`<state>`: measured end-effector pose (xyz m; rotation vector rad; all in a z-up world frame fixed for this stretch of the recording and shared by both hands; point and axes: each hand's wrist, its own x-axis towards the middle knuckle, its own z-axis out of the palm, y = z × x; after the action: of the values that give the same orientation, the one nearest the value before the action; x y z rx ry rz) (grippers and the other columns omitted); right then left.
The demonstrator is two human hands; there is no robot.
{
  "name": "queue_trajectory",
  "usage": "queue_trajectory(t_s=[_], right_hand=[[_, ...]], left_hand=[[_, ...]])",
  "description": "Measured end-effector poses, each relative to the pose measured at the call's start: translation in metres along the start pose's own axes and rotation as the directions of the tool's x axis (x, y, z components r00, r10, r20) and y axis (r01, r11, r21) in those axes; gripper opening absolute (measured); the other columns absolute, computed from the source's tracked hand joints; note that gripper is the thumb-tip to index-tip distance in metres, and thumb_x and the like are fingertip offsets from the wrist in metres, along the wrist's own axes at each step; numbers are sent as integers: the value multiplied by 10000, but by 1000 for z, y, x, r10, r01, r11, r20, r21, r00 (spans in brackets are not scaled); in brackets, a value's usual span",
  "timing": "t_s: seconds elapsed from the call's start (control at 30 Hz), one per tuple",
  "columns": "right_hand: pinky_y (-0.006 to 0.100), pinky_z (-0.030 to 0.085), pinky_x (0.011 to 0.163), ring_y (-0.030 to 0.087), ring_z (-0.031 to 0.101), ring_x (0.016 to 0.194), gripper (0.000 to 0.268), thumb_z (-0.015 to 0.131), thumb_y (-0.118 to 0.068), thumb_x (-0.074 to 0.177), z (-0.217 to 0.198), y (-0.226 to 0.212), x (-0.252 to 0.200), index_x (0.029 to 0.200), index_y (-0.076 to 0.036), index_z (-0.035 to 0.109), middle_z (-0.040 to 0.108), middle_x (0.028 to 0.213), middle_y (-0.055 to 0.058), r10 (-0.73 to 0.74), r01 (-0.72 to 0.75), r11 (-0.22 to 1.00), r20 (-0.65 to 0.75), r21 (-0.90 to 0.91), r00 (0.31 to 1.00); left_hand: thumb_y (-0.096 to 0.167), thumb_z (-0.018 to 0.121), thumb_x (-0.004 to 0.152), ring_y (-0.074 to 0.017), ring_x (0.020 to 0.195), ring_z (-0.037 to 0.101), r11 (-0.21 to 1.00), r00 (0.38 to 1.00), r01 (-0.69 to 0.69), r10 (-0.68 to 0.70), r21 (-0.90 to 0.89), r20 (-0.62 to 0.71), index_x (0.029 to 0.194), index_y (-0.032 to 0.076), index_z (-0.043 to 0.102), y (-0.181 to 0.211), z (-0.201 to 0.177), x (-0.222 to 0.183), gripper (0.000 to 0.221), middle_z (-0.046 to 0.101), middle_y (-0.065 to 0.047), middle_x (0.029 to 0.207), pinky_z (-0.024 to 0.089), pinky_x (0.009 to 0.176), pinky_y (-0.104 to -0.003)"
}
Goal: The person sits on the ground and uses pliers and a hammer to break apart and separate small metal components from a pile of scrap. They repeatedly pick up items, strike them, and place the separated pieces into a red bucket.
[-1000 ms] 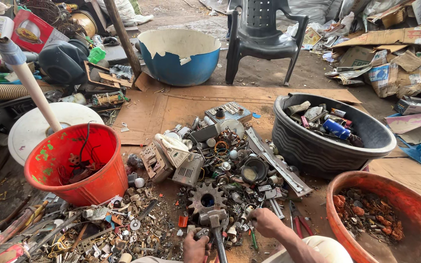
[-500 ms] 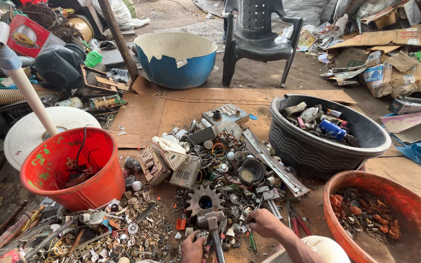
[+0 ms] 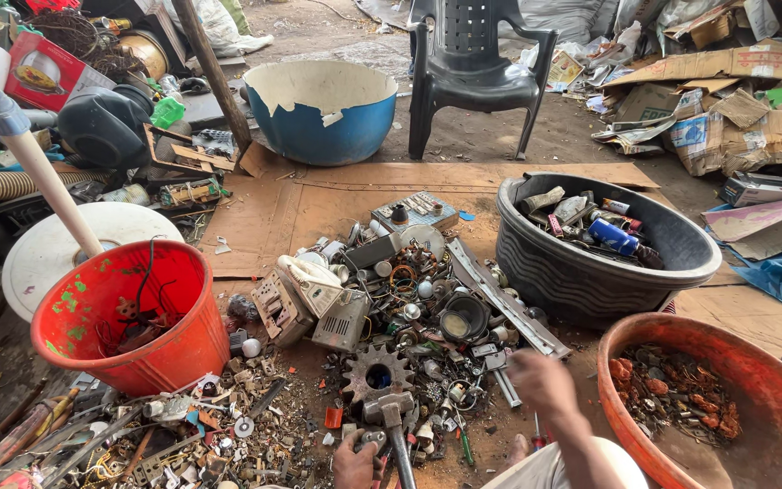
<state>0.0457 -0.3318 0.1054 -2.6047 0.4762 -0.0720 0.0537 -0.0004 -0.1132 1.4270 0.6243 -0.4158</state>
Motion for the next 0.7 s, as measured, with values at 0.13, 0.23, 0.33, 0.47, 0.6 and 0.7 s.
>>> queue_trajectory(t_s=[0.13,0.23,0.33,0.47,0.6,0.7], right_hand=[[374,579,678,227,654,796,195,653,-142,984,-44,37,2,1135,-22,677,706,950,174,-119,-9,987,-757,-163,643],[378,571,701,258,651,802,271,670,-200,961,-51,24,-7,1175,-34,670,700,951,167,-56,-80,987,-753,-142,655],[322,604,773,152,725,850,270,608,-241,989,-18,-17,-7,1214,-136,712,757,998,103,330,-341,925,94,168,939],[404,574,954,283,700,1092,579,683,-489,967,81,-48,-37,1337,-51,599,696,1204,162,-8,117,984,618,-135,786],[399,537,918,297,676,1057,531,671,-397,967,192,-37,-51,1319,-6,604,689,1129,190,-77,258,955,718,-146,691],[367,520,865,259,682,989,453,669,-274,933,227,-31,-51,1297,-7,640,698,1054,163,-135,80,991,674,112,726]], left_hand=[[-35,675,885,-206,533,640,999,999,-24,22,-45,-26,1328,-46,580,8,2,-14,453,727,-222,847,517,410,-317],[-23,653,918,-228,550,658,995,999,12,-17,-103,-45,1344,-46,591,21,3,-26,431,723,-232,867,554,440,-328],[11,587,962,-228,591,710,989,996,-44,32,-140,-82,1368,-16,583,32,3,-30,407,737,-208,895,616,489,-321],[90,582,996,-224,650,765,989,984,-136,142,63,-104,1387,50,596,56,-5,-31,393,794,-197,883,648,552,-301],[122,602,971,-184,684,784,954,955,-281,289,108,-61,1336,81,646,79,-16,-26,370,808,-138,881,647,572,-279],[135,625,956,-175,689,778,928,924,-365,371,73,-89,1300,70,666,82,-22,-12,353,803,-112,879,649,548,-283]])
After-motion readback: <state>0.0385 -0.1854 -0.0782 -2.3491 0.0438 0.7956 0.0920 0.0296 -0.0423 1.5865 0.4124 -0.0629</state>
